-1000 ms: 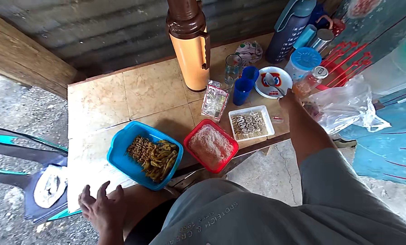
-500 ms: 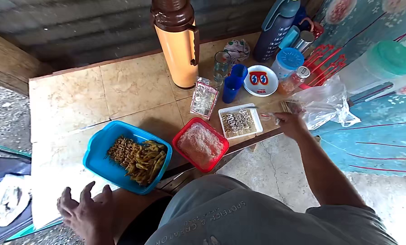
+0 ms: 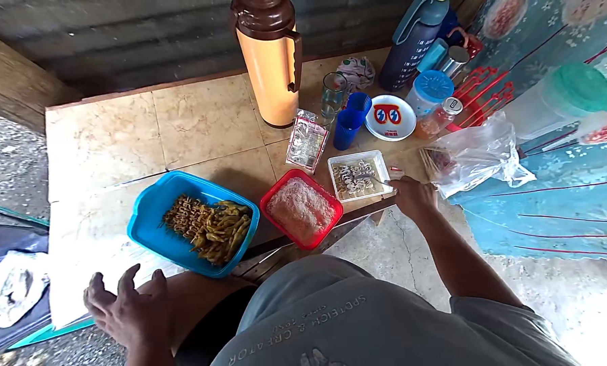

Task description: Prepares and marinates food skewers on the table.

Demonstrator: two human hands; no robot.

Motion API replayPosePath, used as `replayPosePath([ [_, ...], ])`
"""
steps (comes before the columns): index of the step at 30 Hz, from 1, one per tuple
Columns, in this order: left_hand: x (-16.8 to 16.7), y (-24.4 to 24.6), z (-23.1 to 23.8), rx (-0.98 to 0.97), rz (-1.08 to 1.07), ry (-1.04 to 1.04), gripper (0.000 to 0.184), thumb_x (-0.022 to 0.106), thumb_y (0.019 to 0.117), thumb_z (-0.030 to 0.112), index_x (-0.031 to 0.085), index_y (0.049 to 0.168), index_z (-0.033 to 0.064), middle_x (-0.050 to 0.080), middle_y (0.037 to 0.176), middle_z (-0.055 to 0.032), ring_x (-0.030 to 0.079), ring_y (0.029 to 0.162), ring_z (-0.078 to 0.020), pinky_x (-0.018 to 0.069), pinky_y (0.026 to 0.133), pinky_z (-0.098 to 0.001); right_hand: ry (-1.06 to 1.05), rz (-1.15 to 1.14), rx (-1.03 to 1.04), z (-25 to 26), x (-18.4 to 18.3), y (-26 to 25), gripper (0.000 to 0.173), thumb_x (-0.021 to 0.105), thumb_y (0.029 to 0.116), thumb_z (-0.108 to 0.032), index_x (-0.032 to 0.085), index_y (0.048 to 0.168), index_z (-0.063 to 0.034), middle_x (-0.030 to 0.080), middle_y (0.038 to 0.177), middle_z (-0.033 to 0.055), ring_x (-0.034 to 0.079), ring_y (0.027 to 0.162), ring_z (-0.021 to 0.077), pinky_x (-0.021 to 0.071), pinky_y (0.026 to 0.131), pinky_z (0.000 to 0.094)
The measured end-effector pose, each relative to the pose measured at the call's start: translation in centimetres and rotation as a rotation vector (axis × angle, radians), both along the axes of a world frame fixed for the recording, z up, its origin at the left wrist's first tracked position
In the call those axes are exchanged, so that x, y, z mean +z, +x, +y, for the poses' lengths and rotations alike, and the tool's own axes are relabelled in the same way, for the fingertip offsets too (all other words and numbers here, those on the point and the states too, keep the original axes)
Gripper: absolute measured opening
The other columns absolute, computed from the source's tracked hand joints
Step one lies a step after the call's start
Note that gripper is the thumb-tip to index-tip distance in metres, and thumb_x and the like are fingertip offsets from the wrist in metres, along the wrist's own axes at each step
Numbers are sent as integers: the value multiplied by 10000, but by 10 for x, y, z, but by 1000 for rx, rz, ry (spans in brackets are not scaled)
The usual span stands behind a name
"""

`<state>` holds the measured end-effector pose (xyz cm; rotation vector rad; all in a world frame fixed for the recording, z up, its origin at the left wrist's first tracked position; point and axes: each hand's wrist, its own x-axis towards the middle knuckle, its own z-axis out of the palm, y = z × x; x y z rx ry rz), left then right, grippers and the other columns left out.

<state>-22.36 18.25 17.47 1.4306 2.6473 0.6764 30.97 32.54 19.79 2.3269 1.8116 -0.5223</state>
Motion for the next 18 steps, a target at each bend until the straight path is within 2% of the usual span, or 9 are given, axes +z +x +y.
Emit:
replayPosePath([
  [4, -3, -1, 4, -5, 1, 25, 429, 642, 954, 302, 661, 1299, 47, 326, 1590, -323, 213, 1522, -502, 227, 1198, -639, -60, 13, -16, -2, 0, -6, 389, 533, 1028, -70, 691, 1350, -219, 660, 1331, 149, 661, 1142, 425, 499, 899, 683],
  [7, -5, -4, 2, -17, 17, 37, 432, 642, 950, 311, 668, 1293, 49, 339, 1581, -325, 224, 1518, -501, 237, 1196, -630, -2, 19, 10, -2, 8, -11, 381, 538, 1023, -58, 711, 1326, -212, 666, 1319, 141, 671, 1114, 422, 511, 868, 682],
  [9, -7, -4, 2, -12, 18, 36, 437, 641, 949, 320, 667, 1296, 56, 336, 1584, -321, 222, 1522, -491, 232, 1206, -614, 43, 24, 50, -2, 3, -15, 384, 544, 1010, -40, 724, 1303, -210, 676, 1291, 140, 681, 1084, 418, 529, 837, 670],
  [12, -4, -2, 2, -9, 24, 40, 434, 646, 946, 311, 670, 1293, 51, 334, 1579, -333, 222, 1520, -497, 227, 1209, -609, -10, 6, 89, 3, -12, -24, 414, 544, 992, -24, 711, 1318, -219, 674, 1296, 138, 679, 1104, 409, 534, 842, 661],
  [15, -3, 1, 1, -10, 21, 43, 425, 645, 945, 299, 673, 1283, 43, 335, 1578, -337, 219, 1519, -504, 222, 1206, -618, -67, 36, 73, 4, -4, -26, 408, 525, 1017, -36, 695, 1345, -209, 654, 1336, 144, 662, 1145, 418, 523, 879, 665],
  [18, -3, -1, -1, 0, 15, 42, 426, 650, 944, 297, 671, 1286, 44, 334, 1582, -329, 219, 1521, -496, 221, 1209, -615, -1, 46, -7, 1, 3, -14, 387, 531, 1021, -54, 706, 1329, -209, 657, 1346, 147, 664, 1130, 440, 510, 865, 696],
])
